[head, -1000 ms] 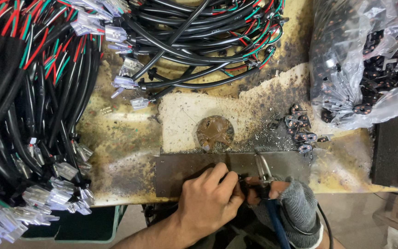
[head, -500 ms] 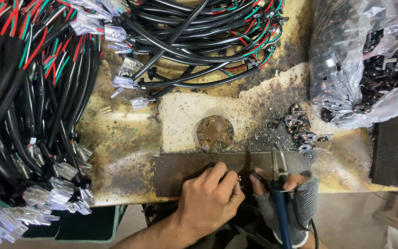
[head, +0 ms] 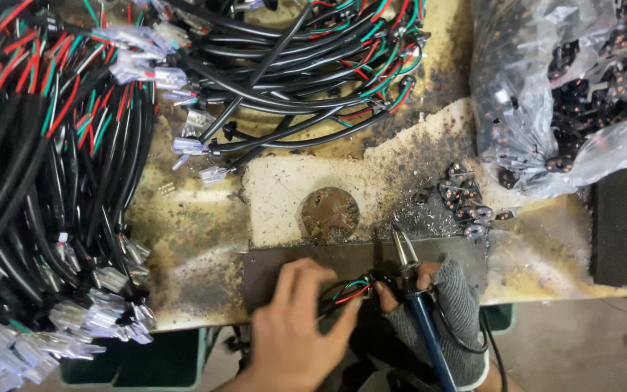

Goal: The person solders electrical wire connections at a workbench. They hold a red wire against a connector with one hand, apply a soldering iron with the other hand to solder the joint, then set the finished wire aside and pick up the next wire to repeat the process.

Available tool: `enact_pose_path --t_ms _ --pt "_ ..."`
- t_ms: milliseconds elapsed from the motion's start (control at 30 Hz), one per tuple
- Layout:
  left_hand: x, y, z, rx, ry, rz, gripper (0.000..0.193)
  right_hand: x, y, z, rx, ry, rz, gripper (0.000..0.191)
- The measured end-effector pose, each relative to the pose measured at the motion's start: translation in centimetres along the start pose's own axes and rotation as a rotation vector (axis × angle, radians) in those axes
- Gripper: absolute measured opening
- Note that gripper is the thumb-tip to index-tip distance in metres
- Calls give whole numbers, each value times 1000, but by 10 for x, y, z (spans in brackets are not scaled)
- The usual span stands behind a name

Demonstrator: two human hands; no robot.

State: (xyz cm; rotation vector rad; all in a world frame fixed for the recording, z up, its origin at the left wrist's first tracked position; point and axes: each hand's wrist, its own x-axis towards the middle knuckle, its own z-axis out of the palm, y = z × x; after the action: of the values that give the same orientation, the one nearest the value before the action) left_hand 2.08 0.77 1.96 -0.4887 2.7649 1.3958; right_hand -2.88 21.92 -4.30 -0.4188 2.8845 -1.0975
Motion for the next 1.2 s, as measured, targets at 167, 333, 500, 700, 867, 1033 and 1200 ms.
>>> enact_pose_path --t_ms 167,333,500,700,867,1033,1200 --pt "38 32 -83 433 -499 -137 22 0 30 4 19 -45 -24 57" --pt "77 66 -73 976 536 237 44 -2 57 15 353 -138 110 57" --pt "64 -14 -98 1197 571 -205 29 -9 43 15 1381 -122 768 44" --pt "39 -64 -115 1260 516 -218 20 -4 17 11 323 -4 4 59" --pt "38 -68 -122 1118 713 -200 14 -3 29 9 879 -149 181 52" --pt "26 -94 -118 439 1053 38 25 -8 42 6 804 -132 83 47" --pt "25 -98 -115 -119 1543 151 30 -9 40 7 814 -97 85 47"
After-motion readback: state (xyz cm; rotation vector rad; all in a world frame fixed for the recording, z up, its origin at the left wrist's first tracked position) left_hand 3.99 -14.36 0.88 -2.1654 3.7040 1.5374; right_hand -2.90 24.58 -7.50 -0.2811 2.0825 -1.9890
